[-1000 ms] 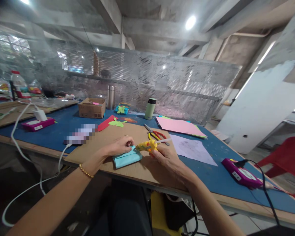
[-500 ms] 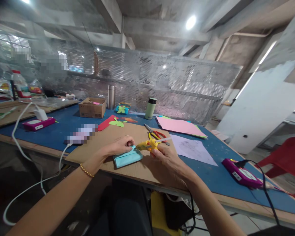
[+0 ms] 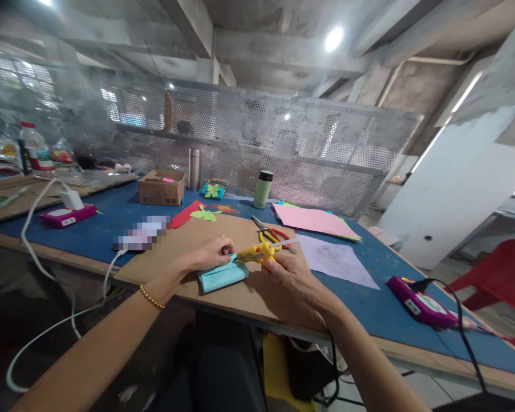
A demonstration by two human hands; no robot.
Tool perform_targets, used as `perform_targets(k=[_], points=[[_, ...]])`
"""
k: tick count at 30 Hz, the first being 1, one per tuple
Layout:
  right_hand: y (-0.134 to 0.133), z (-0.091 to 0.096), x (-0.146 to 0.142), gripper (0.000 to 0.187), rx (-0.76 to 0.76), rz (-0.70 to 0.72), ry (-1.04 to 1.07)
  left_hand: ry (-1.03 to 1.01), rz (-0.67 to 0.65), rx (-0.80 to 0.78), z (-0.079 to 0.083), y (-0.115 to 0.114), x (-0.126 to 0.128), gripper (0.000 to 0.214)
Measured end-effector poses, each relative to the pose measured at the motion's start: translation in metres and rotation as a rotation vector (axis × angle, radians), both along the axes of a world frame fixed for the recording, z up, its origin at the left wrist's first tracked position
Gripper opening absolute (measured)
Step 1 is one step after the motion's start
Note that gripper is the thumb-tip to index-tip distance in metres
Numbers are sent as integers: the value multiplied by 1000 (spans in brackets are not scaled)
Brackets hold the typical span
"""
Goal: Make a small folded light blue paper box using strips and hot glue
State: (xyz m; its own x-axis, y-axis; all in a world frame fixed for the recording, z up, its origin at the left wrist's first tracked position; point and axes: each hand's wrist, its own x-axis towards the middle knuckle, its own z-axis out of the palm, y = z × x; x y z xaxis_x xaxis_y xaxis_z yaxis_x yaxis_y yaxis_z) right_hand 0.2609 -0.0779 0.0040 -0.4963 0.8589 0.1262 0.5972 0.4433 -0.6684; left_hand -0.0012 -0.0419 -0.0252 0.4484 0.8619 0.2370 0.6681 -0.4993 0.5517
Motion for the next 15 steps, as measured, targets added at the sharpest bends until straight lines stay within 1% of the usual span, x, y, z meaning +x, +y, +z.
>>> perform_targets(k=[4, 12, 15], points=[[-3, 4, -3, 56, -31, -20, 7, -6, 2, -11, 0, 0, 0, 19], [0, 2, -3, 53, 20, -2, -8, 8, 3, -14, 3, -3, 0, 18], [-2, 4, -2, 54, -4, -27, -5, 8, 5, -6, 1, -2, 0, 19]])
